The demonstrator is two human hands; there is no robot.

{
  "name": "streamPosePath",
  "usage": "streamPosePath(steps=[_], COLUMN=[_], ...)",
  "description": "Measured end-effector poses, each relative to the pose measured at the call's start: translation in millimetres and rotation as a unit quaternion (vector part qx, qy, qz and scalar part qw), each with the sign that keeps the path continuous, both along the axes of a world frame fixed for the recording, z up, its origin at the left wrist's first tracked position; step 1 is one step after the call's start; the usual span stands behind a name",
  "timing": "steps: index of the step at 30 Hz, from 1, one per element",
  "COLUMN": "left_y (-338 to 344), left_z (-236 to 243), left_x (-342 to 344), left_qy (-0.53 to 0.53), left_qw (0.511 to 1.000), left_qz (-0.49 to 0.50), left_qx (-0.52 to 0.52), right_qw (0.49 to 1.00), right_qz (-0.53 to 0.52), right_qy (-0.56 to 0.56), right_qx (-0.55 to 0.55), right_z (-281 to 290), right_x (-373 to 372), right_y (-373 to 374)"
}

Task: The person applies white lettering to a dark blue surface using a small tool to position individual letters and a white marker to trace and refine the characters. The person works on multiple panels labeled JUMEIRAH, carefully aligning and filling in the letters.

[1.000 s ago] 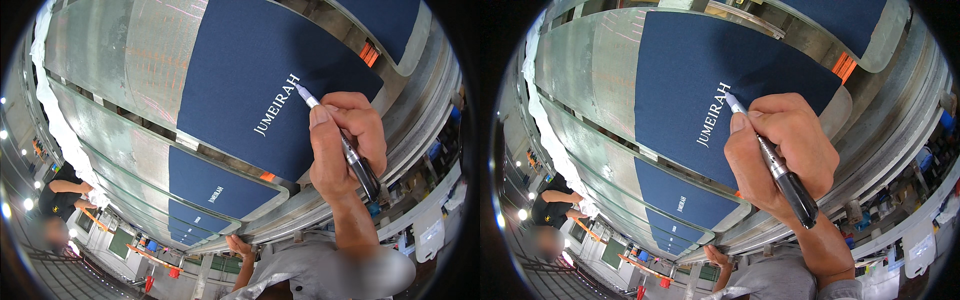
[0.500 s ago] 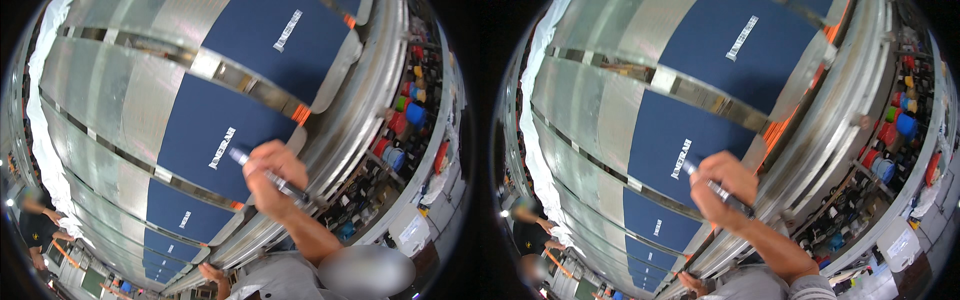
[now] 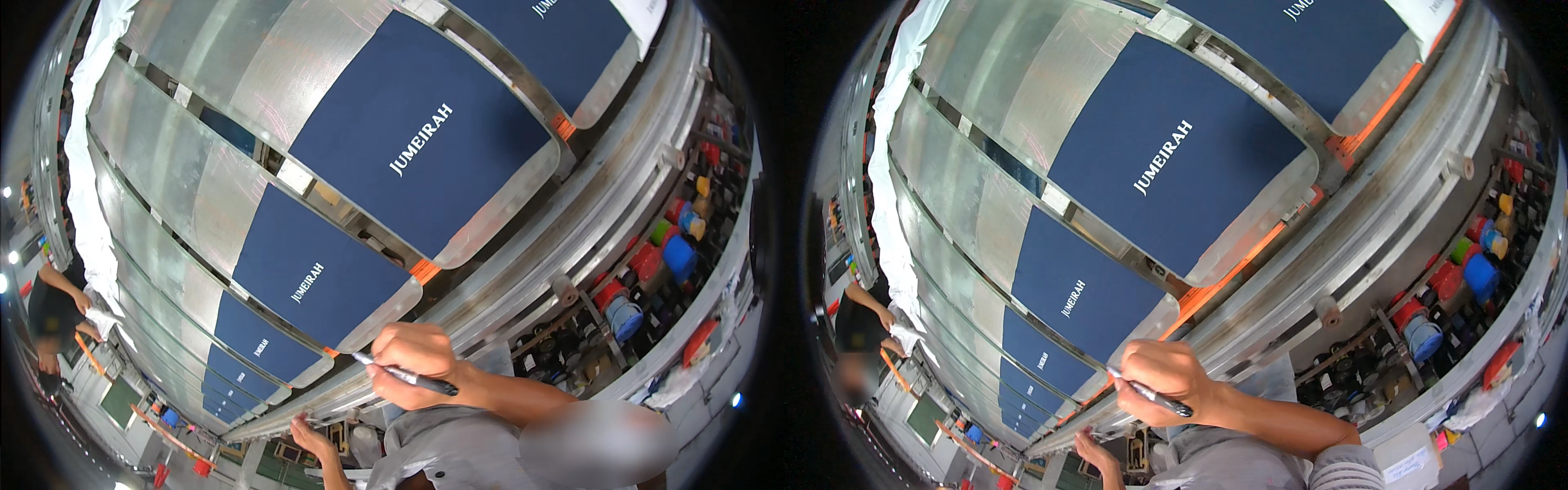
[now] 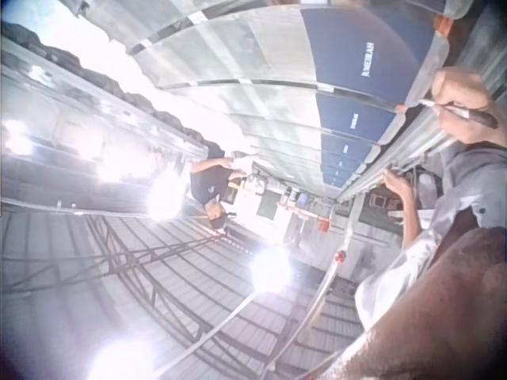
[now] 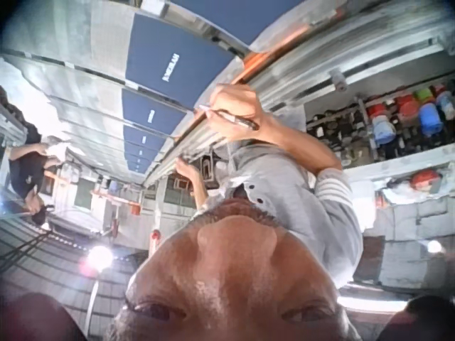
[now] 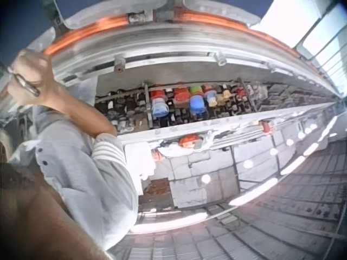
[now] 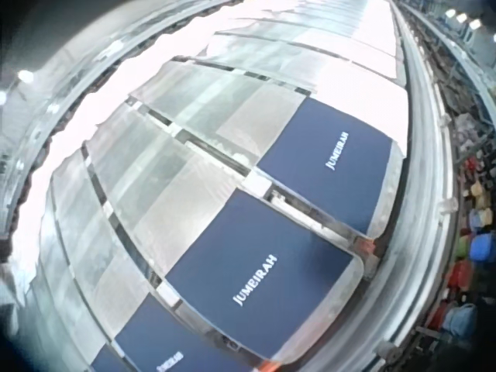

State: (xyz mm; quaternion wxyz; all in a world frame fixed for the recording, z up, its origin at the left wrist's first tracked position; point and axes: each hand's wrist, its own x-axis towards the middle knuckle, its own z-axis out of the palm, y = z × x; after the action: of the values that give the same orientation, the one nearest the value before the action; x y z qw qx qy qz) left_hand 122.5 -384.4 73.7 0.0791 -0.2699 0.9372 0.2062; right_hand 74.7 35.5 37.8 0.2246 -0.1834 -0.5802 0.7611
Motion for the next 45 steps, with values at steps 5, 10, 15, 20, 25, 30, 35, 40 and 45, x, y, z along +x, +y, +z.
streamPosePath(steps=[5,10,15,20,25,30,35,40,45], left_y=[38.4,41.2,34.9,34.1,33.8,36.5,37.5,46.1,41.4], left_z=[-25.6,-47.3,-63.4,-60.9,-61.5,-58.3,-53.5,-53.0,-53.3], left_x=[7.0,18.8,27.3,25.9,26.1,23.3,22.0,16.9,17.3], left_qy=[0.014,0.047,0.108,0.067,0.066,0.039,0.017,0.012,0.012], left_qw=[1.000,0.997,0.992,0.996,0.996,0.998,0.998,0.996,0.996], left_qz=[0.013,-0.030,-0.031,-0.017,-0.027,-0.012,-0.013,-0.029,-0.028], left_qx=[-0.011,-0.056,-0.057,-0.051,-0.052,-0.058,-0.060,-0.080,-0.082], right_qw=[0.999,0.986,0.925,0.931,0.912,0.903,0.905,0.903,0.904], right_qz=[-0.022,-0.144,-0.357,-0.339,-0.301,-0.292,-0.285,-0.276,-0.276], right_qy=[-0.044,-0.074,-0.113,-0.082,-0.141,-0.163,-0.173,-0.171,-0.166], right_qx=[0.011,0.047,0.055,0.109,0.239,0.269,0.264,0.283,0.283], right_z=[-6.7,-10.5,-20.7,-39.3,-50.1,-53.2,-52.0,-52.4,-52.6], right_x=[9.3,-5.4,-45.7,-53.1,-56.4,-54.1,-54.1,-55.7,-55.6], right_y=[49.6,82.7,120.0,135.0,137.6,138.3,139.6,141.0,142.0])
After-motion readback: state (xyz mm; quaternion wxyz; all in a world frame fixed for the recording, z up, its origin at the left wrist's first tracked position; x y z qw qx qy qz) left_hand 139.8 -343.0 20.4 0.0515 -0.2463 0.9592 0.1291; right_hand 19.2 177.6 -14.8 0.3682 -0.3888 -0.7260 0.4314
